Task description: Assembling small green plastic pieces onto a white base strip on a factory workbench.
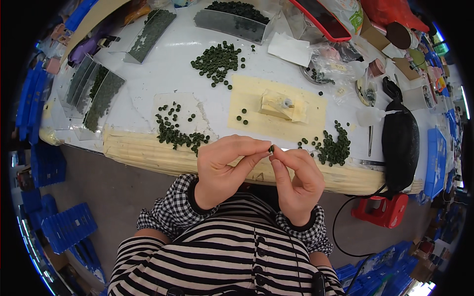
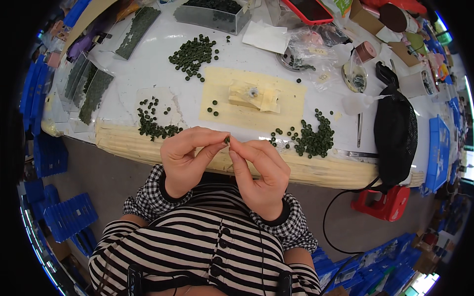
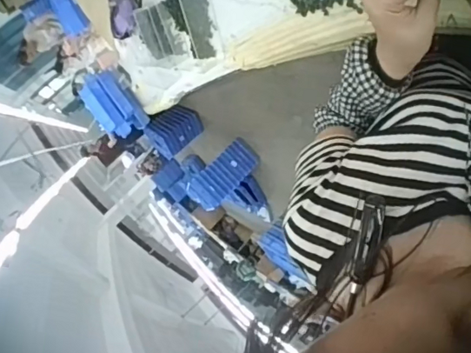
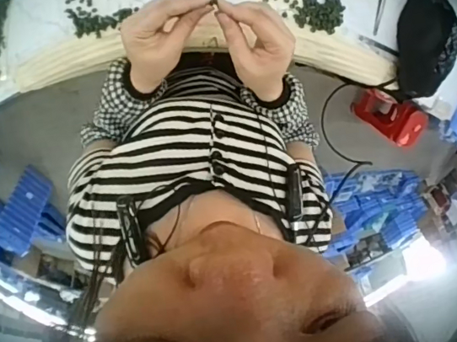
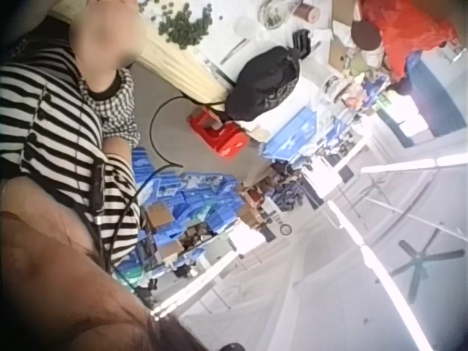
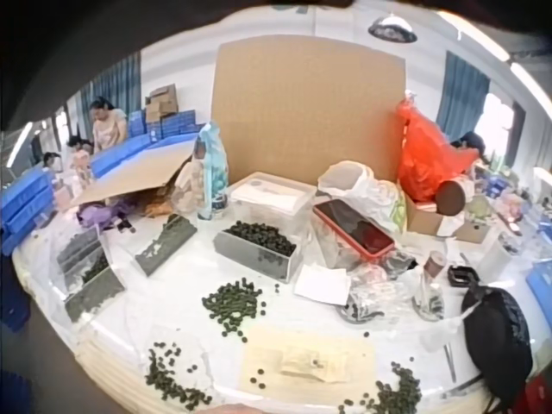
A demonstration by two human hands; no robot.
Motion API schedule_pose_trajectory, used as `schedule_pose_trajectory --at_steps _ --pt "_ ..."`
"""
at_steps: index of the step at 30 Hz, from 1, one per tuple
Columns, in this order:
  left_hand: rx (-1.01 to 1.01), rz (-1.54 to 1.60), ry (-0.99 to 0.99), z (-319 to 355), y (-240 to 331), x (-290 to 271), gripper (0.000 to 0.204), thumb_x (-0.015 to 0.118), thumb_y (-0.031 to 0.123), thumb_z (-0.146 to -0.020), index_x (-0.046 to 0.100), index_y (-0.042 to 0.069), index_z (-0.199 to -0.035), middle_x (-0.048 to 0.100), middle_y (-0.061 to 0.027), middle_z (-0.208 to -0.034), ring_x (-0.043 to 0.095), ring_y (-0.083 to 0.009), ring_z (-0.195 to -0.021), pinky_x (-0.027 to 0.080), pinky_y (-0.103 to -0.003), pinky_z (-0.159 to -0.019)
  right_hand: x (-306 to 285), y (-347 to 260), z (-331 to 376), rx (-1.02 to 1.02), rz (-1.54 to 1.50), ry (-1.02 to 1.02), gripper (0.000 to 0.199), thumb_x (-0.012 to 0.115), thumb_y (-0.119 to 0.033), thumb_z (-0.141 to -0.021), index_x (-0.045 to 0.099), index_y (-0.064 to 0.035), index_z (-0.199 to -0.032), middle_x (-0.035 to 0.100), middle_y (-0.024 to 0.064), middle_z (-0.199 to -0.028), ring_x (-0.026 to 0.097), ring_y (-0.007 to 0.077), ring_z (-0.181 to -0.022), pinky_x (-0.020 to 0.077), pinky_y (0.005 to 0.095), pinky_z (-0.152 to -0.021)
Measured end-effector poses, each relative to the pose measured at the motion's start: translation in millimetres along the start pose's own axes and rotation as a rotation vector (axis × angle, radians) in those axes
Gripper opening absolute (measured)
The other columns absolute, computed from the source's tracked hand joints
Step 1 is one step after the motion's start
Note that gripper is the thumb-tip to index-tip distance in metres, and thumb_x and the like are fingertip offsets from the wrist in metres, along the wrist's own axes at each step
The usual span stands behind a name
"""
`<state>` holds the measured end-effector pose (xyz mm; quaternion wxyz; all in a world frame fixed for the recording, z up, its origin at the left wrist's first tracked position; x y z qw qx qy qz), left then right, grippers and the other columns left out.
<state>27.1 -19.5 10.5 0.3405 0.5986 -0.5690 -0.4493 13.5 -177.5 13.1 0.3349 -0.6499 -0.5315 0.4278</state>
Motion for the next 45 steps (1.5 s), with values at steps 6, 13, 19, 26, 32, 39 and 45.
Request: schedule_pose_trajectory --at_steps 6,13,19,26,32,39,45 --pt "-0.159 0.253 0.024 3.1 -10.2 0.2 0.02 0.07 -0.007 -0.082 0.072 -0.001 -0.101 0.072 -0.0118 -0.093 0.069 -0.015 -0.081 0.054 -0.025 -0.071 1.5 -2.0 1.8 -0.029 0.019 -0.028 0.024 0.07 0.009 -0.08 0.07 0.0044 -0.104 0.067 0.0122 -0.085 0.063 0.0181 -0.073 0.0495 0.025 -0.065" --pt "-0.329 0.553 0.019 4.8 -8.9 1.4 0.017 0.066 -0.006 -0.087 0.067 -0.007 -0.104 0.071 -0.0133 -0.098 0.069 -0.0165 -0.09 0.057 -0.026 -0.082 -0.2 -3.8 -1.2 -0.065 0.026 -0.052 0.03 0.07 0.009 -0.079 0.071 0.0022 -0.108 0.065 0.0107 -0.083 0.061 0.0181 -0.07 0.0473 0.0254 -0.061" --pt "-0.314 0.515 0.016 6.1 -6.5 0.4 0.017 0.066 -0.007 -0.086 0.068 -0.006 -0.103 0.071 -0.0131 -0.098 0.068 -0.0159 -0.088 0.056 -0.025 -0.081 -1.2 -8.5 -2.4 -0.231 0.172 -0.041 0.034 0.071 0.008 -0.077 0.071 0.0007 -0.109 0.064 0.0081 -0.082 0.058 0.0172 -0.068 0.0462 0.0258 -0.059" --pt "-0.195 0.352 -0.013 4.1 -4.1 -3.5 0.017 0.067 -0.008 -0.084 0.071 -0.004 -0.1 0.07 -0.0117 -0.093 0.068 -0.0141 -0.082 0.055 -0.024 -0.076 -1.9 -7.2 -0.1 -0.173 0.096 -0.092 0.035 0.072 0.009 -0.076 0.071 0.0008 -0.11 0.063 0.0084 -0.083 0.059 0.0176 -0.069 0.0474 0.0251 -0.06" --pt "-0.275 0.422 -0.047 3.8 -4.9 -5.1 0.016 0.067 -0.007 -0.085 0.071 -0.004 -0.1 0.07 -0.0123 -0.094 0.068 -0.0145 -0.085 0.055 -0.024 -0.077 -2.0 -11.2 -0.8 -0.213 0.148 -0.102 0.035 0.072 0.009 -0.076 0.071 0.0012 -0.11 0.063 0.0085 -0.083 0.059 0.0176 -0.07 0.0478 0.025 -0.06" --pt "-0.302 0.502 -0.04 1.8 -8.1 -1.7 0.017 0.066 -0.006 -0.086 0.069 -0.005 -0.103 0.07 -0.0122 -0.097 0.069 -0.0148 -0.088 0.056 -0.025 -0.08 -2.6 -6.0 -3.5 -0.199 0.128 -0.079 0.036 0.071 0.01 -0.076 0.071 0.0005 -0.111 0.063 0.0081 -0.083 0.059 0.0177 -0.07 0.048 0.0255 -0.061" --pt "-0.314 0.518 -0.044 -0.9 -11.5 -3.0 0.017 0.066 -0.006 -0.087 0.068 -0.005 -0.104 0.07 -0.0121 -0.099 0.069 -0.0152 -0.092 0.057 -0.025 -0.083 -3.0 -3.6 -10.2 -0.202 0.138 -0.105 0.036 0.071 0.009 -0.076 0.071 -0.0002 -0.111 0.064 0.0074 -0.083 0.059 0.0173 -0.07 0.0478 0.0255 -0.061"
Point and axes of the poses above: each hand's wrist, its own z-axis away from the middle knuckle, its own x-axis out of the palm, y = z × x, the point moved 3 cm from there along -z, towards the middle knuckle
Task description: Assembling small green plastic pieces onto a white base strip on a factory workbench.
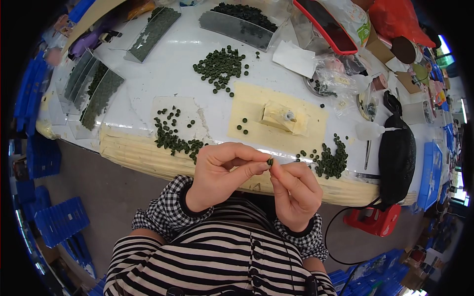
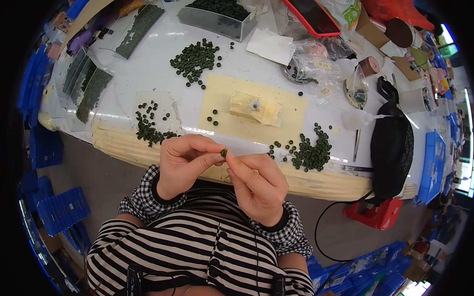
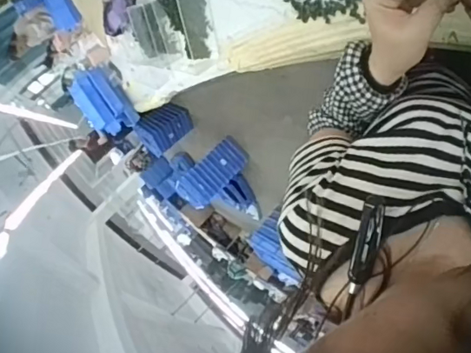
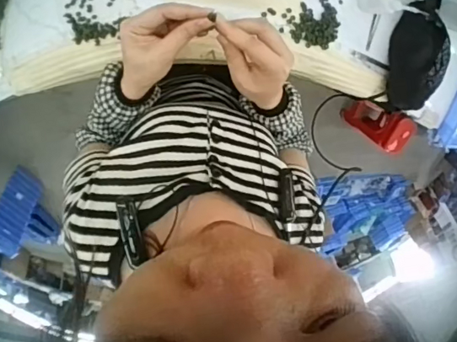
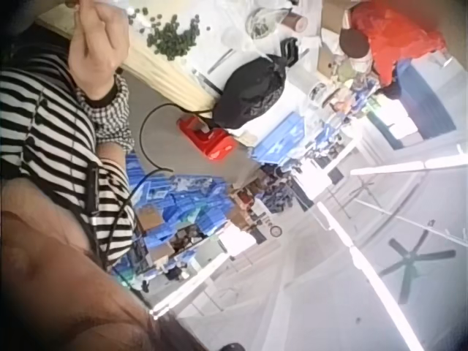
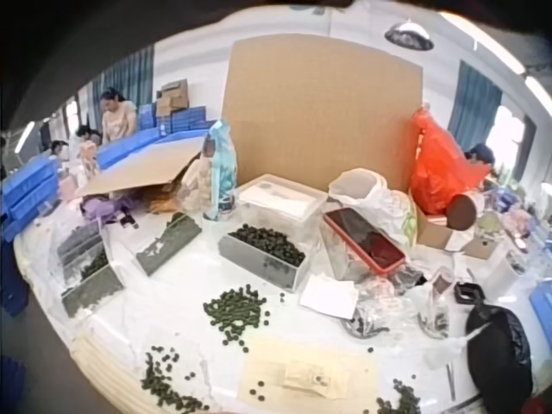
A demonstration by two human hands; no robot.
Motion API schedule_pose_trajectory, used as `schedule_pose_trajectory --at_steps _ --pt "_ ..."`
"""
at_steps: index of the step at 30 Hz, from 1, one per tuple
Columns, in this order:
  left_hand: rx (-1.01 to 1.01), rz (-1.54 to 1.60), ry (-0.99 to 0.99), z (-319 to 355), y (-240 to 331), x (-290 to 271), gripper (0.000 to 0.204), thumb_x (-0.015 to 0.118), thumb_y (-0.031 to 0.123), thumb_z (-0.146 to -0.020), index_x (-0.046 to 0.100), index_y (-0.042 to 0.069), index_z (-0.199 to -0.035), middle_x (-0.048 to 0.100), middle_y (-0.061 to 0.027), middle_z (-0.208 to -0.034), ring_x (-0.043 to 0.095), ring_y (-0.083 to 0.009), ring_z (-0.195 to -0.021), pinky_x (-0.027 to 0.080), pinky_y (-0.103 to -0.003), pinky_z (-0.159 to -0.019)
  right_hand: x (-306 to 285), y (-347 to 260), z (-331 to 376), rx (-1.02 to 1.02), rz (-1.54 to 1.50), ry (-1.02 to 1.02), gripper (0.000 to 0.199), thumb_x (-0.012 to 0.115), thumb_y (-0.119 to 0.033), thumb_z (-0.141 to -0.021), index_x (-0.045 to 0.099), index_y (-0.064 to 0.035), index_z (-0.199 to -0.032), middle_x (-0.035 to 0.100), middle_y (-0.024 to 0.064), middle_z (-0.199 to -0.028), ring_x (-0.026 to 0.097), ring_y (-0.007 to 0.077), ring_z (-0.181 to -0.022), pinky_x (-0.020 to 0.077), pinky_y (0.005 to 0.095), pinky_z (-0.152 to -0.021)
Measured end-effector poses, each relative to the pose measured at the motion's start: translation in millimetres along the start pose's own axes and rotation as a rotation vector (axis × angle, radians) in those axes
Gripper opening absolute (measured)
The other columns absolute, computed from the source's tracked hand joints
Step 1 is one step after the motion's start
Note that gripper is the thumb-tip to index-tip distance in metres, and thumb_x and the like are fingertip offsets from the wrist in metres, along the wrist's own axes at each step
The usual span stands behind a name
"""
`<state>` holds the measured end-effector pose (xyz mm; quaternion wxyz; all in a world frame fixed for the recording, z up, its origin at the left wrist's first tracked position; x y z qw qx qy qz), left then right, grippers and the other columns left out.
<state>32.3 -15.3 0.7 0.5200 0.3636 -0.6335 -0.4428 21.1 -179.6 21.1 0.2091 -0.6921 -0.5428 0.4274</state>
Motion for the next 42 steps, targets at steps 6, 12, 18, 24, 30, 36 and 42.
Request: schedule_pose_trajectory --at_steps 6,12,18,24,30,36,42 --pt "-0.008 0.024 0.013 -4.4 -2.2 -2.4 0.018 0.066 -0.006 -0.087 0.068 -0.005 -0.105 0.07 -0.0125 -0.099 0.069 -0.015 -0.091 0.057 -0.024 -0.082 -1.0 4.1 -6.9 0.014 -0.005 -0.007 0.035 0.072 0.008 -0.075 0.071 -0.0003 -0.109 0.063 0.0079 -0.083 0.059 0.0174 -0.07 0.0478 0.0261 -0.061" --pt "-0.155 0.187 0.061 -11.9 -4.4 -7.9 0.015 0.063 -0.001 -0.091 0.066 -0.005 -0.106 0.071 -0.0138 -0.098 0.069 -0.0158 -0.091 0.057 -0.026 -0.081 -15.1 21.2 -30.8 0.09 0.262 0.141 0.028 0.074 0.006 -0.074 0.072 -0.0017 -0.1 0.062 0.0086 -0.084 0.058 0.0196 -0.073 0.0467 0.028 -0.062" --pt "-0.261 0.487 0.017 -17.5 -13.9 -11.8 0.018 0.058 0.005 -0.096 0.063 -0.001 -0.113 0.069 -0.0162 -0.107 0.068 -0.0189 -0.097 0.057 -0.028 -0.084 -11.6 35.7 -54.8 0.025 0.432 0.091 0.024 0.077 0.0 -0.074 0.071 -0.003 -0.097 0.06 0.0076 -0.085 0.055 0.0209 -0.073 0.0437 0.0309 -0.061" --pt "-0.357 0.674 -0.025 -13.4 -17.3 -12.4 0.02 0.055 0.008 -0.098 0.061 0.001 -0.115 0.066 -0.0176 -0.115 0.067 -0.0204 -0.103 0.056 -0.027 -0.089 -23.7 -0.4 -54.2 -0.038 0.331 0.257 0.012 0.07 0.002 -0.082 0.067 0.0015 -0.094 0.061 0.0086 -0.085 0.058 0.0182 -0.076 0.0466 0.028 -0.066" --pt "-0.37 0.747 -0.093 -14.1 -18.0 -3.1 0.019 0.053 0.009 -0.099 0.061 0.001 -0.115 0.062 -0.0185 -0.123 0.064 -0.0211 -0.109 0.054 -0.028 -0.094 -8.4 8.0 -43.3 0.225 -0.373 0.116 0.01 0.056 -0.003 -0.095 0.056 0.0042 -0.103 0.061 0.0122 -0.097 0.063 0.0159 -0.085 0.0492 0.0253 -0.078" --pt "-0.401 0.702 -0.083 -13.2 -16.6 -3.7 0.016 0.052 0.009 -0.1 0.061 0.004 -0.113 0.061 -0.0181 -0.125 0.064 -0.021 -0.109 0.054 -0.027 -0.093 -4.7 9.0 -41.0 0.217 -0.346 0.091 0.009 0.058 0.001 -0.093 0.057 0.0047 -0.101 0.061 0.0134 -0.097 0.063 0.0165 -0.086 0.0511 0.0249 -0.076" --pt "-0.404 0.716 -0.067 -13.1 -15.1 -2.0 0.016 0.052 0.007 -0.099 0.061 0.004 -0.112 0.062 -0.0175 -0.125 0.065 -0.0211 -0.108 0.054 -0.026 -0.093 -4.2 11.9 -38.1 0.183 -0.274 0.092 0.008 0.059 0.001 -0.093 0.058 0.0053 -0.1 0.061 0.0135 -0.095 0.064 0.0175 -0.084 0.0518 0.0252 -0.076"
Point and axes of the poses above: each hand's wrist, its own z-axis away from the middle knuckle, its own x-axis out of the palm, y = z × x, the point moved 3 cm from there along -z, towards the middle knuckle
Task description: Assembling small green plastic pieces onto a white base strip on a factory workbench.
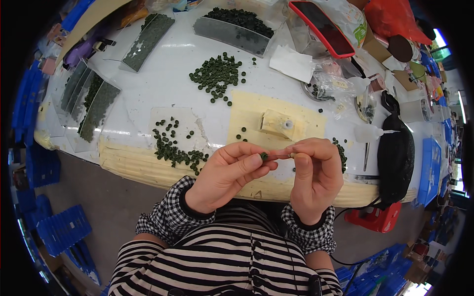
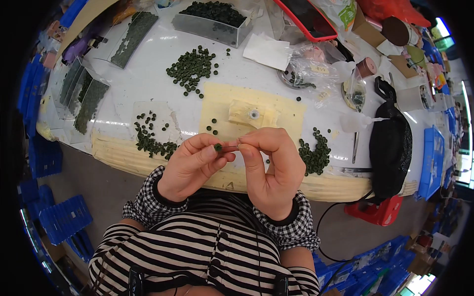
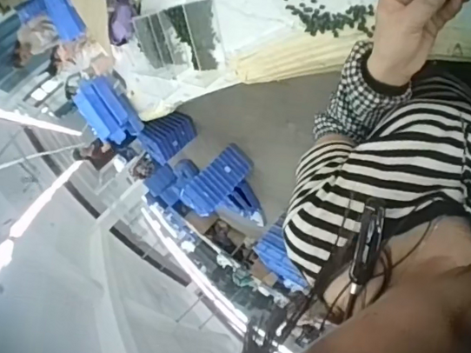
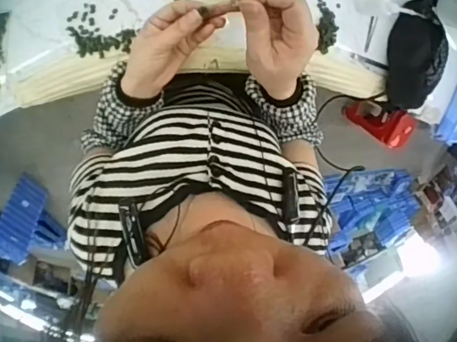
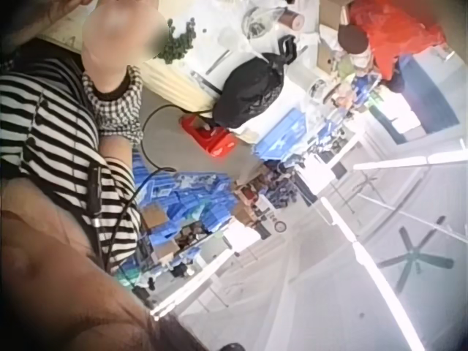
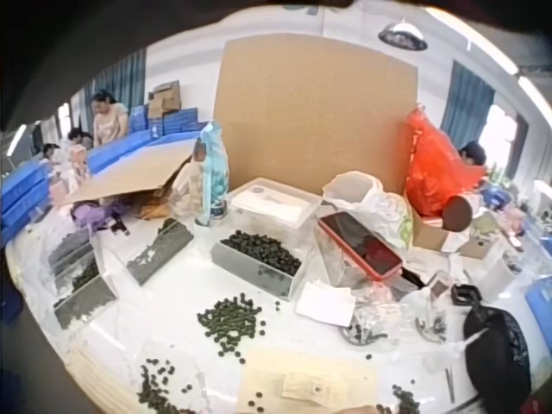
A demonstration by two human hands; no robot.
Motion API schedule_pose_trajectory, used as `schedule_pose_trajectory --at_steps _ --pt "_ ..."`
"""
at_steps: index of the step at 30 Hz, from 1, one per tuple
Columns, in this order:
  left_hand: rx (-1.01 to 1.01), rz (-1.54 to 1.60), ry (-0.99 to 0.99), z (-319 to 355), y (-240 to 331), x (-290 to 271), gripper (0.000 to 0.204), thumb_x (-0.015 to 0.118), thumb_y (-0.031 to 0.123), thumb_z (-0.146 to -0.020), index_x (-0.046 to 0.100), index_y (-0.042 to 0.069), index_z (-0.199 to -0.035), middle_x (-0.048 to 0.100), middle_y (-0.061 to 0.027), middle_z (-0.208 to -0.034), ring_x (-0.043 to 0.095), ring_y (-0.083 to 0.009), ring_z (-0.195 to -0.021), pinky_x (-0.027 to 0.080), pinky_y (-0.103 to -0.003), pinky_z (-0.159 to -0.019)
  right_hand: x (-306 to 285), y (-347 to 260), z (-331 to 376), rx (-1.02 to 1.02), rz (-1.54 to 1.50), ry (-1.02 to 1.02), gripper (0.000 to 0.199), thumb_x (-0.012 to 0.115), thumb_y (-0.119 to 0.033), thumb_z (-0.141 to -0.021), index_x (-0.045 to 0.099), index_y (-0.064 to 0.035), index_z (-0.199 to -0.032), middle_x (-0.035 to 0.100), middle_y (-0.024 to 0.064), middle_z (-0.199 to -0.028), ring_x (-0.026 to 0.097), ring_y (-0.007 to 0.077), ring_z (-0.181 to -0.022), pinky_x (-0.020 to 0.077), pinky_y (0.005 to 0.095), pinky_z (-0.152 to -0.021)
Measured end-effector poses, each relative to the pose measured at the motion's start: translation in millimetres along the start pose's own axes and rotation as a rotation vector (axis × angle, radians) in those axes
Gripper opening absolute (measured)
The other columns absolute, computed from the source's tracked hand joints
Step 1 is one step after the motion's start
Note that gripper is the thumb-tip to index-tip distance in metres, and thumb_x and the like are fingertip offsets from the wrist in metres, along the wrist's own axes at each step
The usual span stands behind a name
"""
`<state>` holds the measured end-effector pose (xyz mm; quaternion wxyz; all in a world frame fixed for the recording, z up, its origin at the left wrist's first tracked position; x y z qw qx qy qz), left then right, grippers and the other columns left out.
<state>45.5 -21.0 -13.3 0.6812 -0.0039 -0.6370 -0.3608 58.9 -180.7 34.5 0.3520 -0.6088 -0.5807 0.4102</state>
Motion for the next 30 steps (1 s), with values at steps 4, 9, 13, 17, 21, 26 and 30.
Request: schedule_pose_trajectory --at_steps 4,9,13,17,21,26,30 --pt "0.041 -0.032 0.03 0.6 0.4 -1.0 0.016 0.054 0.007 -0.099 0.062 0.003 -0.111 0.063 -0.0177 -0.121 0.065 -0.0208 -0.106 0.055 -0.026 -0.091 -1.4 -1.9 -3.1 0.035 -0.116 0.102 0.008 0.058 0.0 -0.094 0.058 0.0047 -0.1 0.061 0.0136 -0.096 0.064 0.0168 -0.082 0.0518 0.0256 -0.076" --pt "0.294 -0.451 0.154 3.5 10.5 1.4 0.018 0.058 0.001 -0.095 0.064 -0.004 -0.111 0.067 -0.0175 -0.114 0.066 -0.0181 -0.103 0.054 -0.027 -0.09 -10.9 5.3 -21.1 -0.268 0.528 0.188 0.006 0.065 0.001 -0.088 0.062 0.0019 -0.092 0.063 0.0109 -0.087 0.063 0.0206 -0.075 0.0496 0.028 -0.069" --pt "0.498 -0.628 0.199 5.3 13.5 5.2 0.019 0.061 -0.007 -0.091 0.065 -0.006 -0.109 0.068 -0.0174 -0.113 0.066 -0.0166 -0.101 0.054 -0.027 -0.089 -4.8 9.9 -27.9 -0.281 0.745 0.11 0.011 0.071 0.001 -0.081 0.063 -0.0011 -0.089 0.063 0.0095 -0.085 0.058 0.027 -0.077 0.047 0.0343 -0.069" --pt "0.587 -0.719 0.197 7.5 14.3 5.0 0.02 0.062 -0.009 -0.089 0.065 -0.006 -0.108 0.068 -0.0175 -0.112 0.066 -0.0168 -0.101 0.053 -0.027 -0.088 -3.7 12.4 -25.4 -0.28 0.808 0.072 0.021 0.072 0.001 -0.077 0.068 -0.0017 -0.098 0.062 0.0094 -0.088 0.057 0.0269 -0.079 0.0455 0.0348 -0.07" --pt "0.607 -0.753 0.21 10.8 14.7 5.8 0.02 0.062 -0.009 -0.088 0.066 -0.006 -0.107 0.068 -0.0173 -0.112 0.066 -0.0173 -0.101 0.054 -0.027 -0.087 -2.3 -4.1 -4.6 -0.249 0.699 0.066 0.031 0.072 0.002 -0.076 0.071 -0.003 -0.107 0.062 0.0091 -0.089 0.057 0.0252 -0.079 0.0458 0.0332 -0.07" --pt "0.608 -0.74 0.172 10.9 13.5 11.9 0.02 0.062 -0.009 -0.088 0.066 -0.006 -0.107 0.068 -0.0168 -0.112 0.066 -0.0173 -0.1 0.054 -0.027 -0.086 9.9 -8.4 13.7 -0.17 0.398 -0.101 0.036 0.072 0.003 -0.075 0.071 -0.0023 -0.11 0.062 0.0089 -0.09 0.056 0.0232 -0.079 0.0458 0.0312 -0.069" --pt "0.627 -0.76 0.155 12.5 12.5 13.2 0.021 0.063 -0.009 -0.088 0.067 -0.005 -0.108 0.068 -0.016 -0.11 0.066 -0.0173 -0.099 0.054 -0.026 -0.085 13.9 -6.9 18.5 -0.196 0.359 -0.118 0.036 0.072 0.002 -0.075 0.071 -0.0017 -0.111 0.063 0.0081 -0.09 0.056 0.0227 -0.078 0.0455 0.031 -0.069"
Point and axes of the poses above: each hand's wrist, its own z-axis away from the middle knuckle, its own x-axis out of the palm, y = z × x, the point moved 3 cm from there along -z, towards the middle knuckle
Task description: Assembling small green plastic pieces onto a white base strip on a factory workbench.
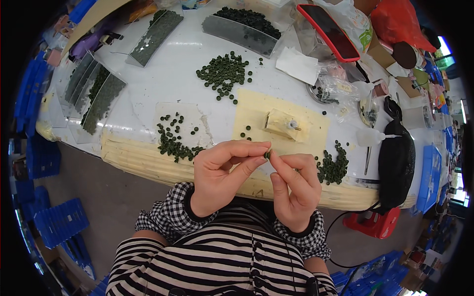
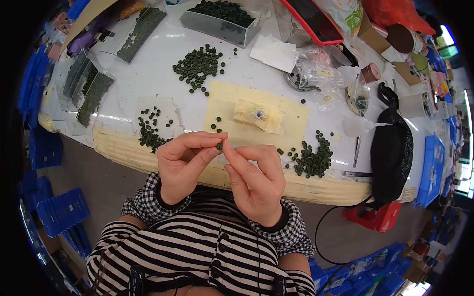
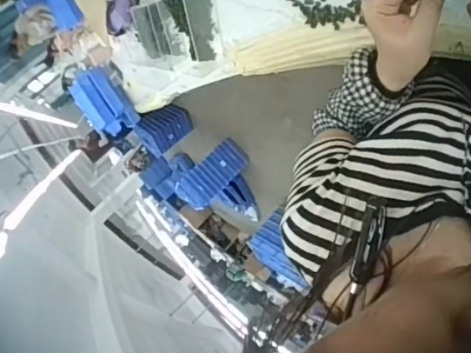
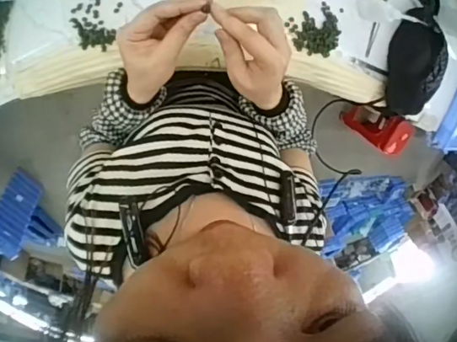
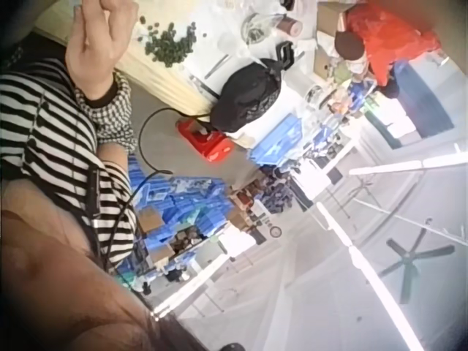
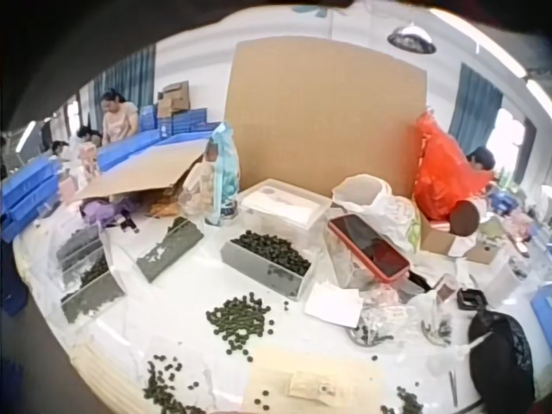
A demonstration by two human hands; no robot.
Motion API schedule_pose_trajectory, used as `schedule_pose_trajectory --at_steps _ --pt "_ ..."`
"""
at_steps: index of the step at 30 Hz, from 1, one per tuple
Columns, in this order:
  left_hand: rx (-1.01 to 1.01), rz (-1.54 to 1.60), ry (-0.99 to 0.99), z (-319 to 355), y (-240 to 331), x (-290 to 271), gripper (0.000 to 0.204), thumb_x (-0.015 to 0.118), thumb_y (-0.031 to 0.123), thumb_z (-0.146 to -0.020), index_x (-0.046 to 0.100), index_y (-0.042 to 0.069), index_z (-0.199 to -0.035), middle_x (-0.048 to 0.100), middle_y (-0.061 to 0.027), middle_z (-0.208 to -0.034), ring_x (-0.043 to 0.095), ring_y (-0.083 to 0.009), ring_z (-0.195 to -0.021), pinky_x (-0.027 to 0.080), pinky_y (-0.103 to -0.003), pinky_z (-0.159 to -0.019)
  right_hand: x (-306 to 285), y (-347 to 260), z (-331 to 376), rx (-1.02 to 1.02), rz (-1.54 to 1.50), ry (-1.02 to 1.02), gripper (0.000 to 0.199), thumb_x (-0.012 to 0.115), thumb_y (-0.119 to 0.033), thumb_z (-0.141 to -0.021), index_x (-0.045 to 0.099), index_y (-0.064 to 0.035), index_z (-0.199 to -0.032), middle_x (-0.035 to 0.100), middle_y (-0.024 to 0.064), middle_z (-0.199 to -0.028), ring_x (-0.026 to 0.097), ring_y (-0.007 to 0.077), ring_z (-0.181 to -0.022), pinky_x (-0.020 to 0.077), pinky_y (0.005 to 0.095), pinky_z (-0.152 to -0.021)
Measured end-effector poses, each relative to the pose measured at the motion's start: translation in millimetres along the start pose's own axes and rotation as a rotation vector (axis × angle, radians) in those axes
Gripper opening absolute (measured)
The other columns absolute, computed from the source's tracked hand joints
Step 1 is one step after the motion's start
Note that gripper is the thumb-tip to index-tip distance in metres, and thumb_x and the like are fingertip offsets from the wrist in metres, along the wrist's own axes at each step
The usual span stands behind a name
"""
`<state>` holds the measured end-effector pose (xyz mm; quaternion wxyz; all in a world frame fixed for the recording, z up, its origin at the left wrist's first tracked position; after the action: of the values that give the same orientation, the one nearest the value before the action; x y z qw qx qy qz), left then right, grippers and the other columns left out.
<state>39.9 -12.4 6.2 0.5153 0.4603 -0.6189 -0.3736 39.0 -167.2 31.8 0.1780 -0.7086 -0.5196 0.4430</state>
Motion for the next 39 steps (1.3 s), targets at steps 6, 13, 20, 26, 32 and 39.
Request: schedule_pose_trajectory --at_steps 6,13,20,26,32,39 --pt "-0.015 -0.041 -0.023 3.2 4.6 -2.4 0.02 0.065 -0.008 -0.087 0.069 -0.003 -0.105 0.069 -0.0142 -0.106 0.067 -0.0165 -0.096 0.054 -0.026 -0.084 0.5 -2.1 0.0 -0.058 -0.005 -0.016 0.037 0.073 0.002 -0.074 0.071 -0.0014 -0.111 0.064 0.0066 -0.089 0.057 0.0221 -0.077 0.0459 0.0306 -0.068" --pt "-0.046 -0.045 -0.031 5.1 8.9 -2.0 0.019 0.065 -0.008 -0.087 0.069 -0.003 -0.105 0.07 -0.0142 -0.104 0.068 -0.0165 -0.095 0.055 -0.026 -0.083 -0.1 -4.1 3.1 -0.062 -0.031 -0.028 0.039 0.073 0.003 -0.074 0.07 -0.001 -0.113 0.064 0.0067 -0.09 0.057 0.0216 -0.077 0.0463 0.0294 -0.067" --pt "-0.052 0.015 -0.031 5.5 11.2 0.1 0.019 0.064 -0.008 -0.088 0.068 -0.004 -0.106 0.069 -0.0141 -0.105 0.067 -0.017 -0.096 0.055 -0.027 -0.086 -1.6 -4.9 6.3 0.013 -0.099 -0.029 0.038 0.071 0.004 -0.076 0.07 -0.0008 -0.114 0.064 0.0076 -0.093 0.057 0.0198 -0.079 0.0457 0.0282 -0.069" --pt "-0.065 0.017 -0.031 6.7 11.1 -0.9 0.019 0.064 -0.008 -0.088 0.068 -0.005 -0.106 0.069 -0.0142 -0.105 0.067 -0.0171 -0.097 0.055 -0.027 -0.086 -2.1 -4.9 8.2 0.002 -0.099 -0.009 0.038 0.071 0.004 -0.076 0.07 -0.0006 -0.114 0.064 0.0075 -0.092 0.057 0.0199 -0.08 0.0456 0.0285 -0.069" --pt "-0.069 0.005 -0.032 7.0 11.1 -1.3 0.019 0.064 -0.009 -0.087 0.069 -0.004 -0.105 0.07 -0.0141 -0.104 0.067 -0.0169 -0.096 0.055 -0.027 -0.086 -2.3 -6.1 8.8 0.0 -0.092 -0.016 0.038 0.071 0.005 -0.075 0.07 -0.0015 -0.113 0.064 0.0071 -0.091 0.057 0.0206 -0.079 0.0457 0.029 -0.069" --pt "-0.036 -0.05 -0.043 5.9 10.5 -1.9 0.02 0.066 -0.009 -0.085 0.071 -0.002 -0.103 0.071 -0.0137 -0.1 0.068 -0.0167 -0.092 0.055 -0.026 -0.081 -3.1 -5.6 9.2 -0.002 -0.104 -0.027 0.038 0.071 0.006 -0.075 0.071 -0.0015 -0.112 0.065 0.0071 -0.091 0.057 0.0208 -0.078 0.0458 0.0289 -0.069"
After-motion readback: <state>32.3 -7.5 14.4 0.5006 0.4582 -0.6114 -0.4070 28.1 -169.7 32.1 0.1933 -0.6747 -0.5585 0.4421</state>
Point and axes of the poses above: each hand's wrist, its own z-axis away from the middle knuckle, its own x-axis out of the palm, y = z × x, the point moved 3 cm from there along -z, towards the middle knuckle
